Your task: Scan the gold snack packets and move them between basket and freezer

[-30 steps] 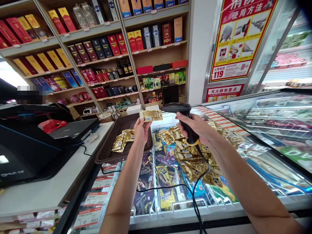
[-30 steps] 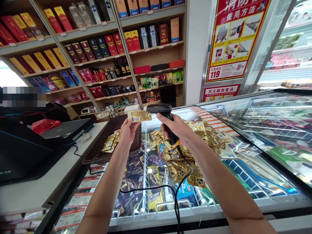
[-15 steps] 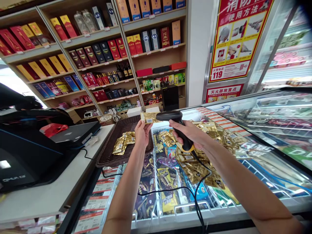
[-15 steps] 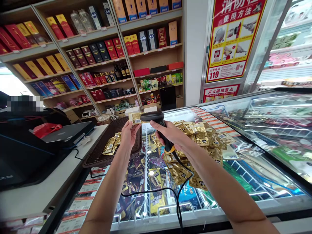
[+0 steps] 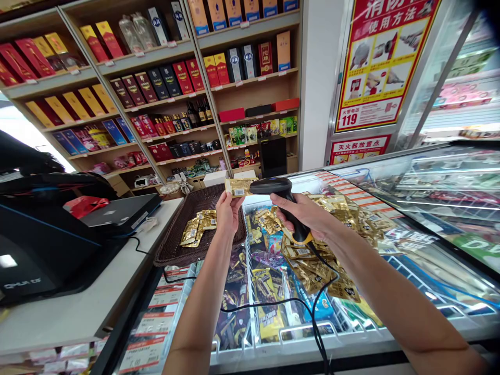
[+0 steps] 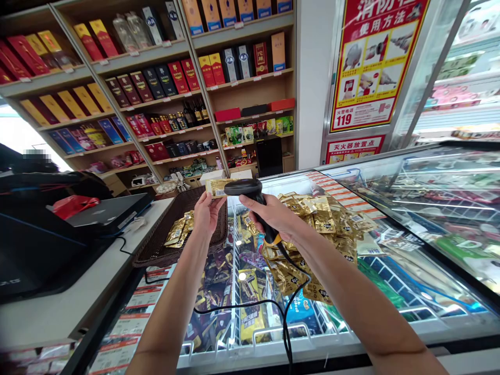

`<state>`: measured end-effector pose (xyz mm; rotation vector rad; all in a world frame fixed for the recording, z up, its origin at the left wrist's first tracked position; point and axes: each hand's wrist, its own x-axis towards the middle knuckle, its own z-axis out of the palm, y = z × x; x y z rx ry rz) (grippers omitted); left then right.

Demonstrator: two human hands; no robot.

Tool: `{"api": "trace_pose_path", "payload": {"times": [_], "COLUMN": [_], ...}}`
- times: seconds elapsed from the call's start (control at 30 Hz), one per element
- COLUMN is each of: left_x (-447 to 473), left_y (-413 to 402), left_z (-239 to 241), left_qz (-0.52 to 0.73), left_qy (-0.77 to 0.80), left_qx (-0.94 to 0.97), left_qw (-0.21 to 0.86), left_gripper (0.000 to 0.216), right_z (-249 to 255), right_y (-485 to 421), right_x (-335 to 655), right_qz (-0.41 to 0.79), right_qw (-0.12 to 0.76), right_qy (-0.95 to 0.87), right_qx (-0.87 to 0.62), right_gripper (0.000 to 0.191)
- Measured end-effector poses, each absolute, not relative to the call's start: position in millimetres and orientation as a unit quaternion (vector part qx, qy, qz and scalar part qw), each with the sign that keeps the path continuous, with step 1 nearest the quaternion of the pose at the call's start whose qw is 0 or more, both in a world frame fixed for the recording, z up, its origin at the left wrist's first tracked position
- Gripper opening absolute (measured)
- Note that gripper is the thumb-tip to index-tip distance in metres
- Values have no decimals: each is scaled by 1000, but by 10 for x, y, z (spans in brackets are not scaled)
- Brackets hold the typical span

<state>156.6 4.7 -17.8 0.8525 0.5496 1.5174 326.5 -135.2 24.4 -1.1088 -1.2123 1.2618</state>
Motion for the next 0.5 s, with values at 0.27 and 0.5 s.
{"api": "trace_pose_path", "payload": {"times": [0.27, 0.5], "left_x": [1468, 860], "left_y": [185, 459], "left_z": [-168, -137], "left_qz": [698, 737], "left_qy": [290, 374], "left_qx": [291, 257], "left_qw": [587, 501], "left_gripper": [24, 37], "right_z": [229, 227], "right_y": [-1351, -1346], "right_x": [3301, 3304], "right_qz": [548, 543], "right_qw": [518, 517], "right_qy": [-490, -499], "right_qx": [-437, -435], "right_gripper": [51, 51]}}
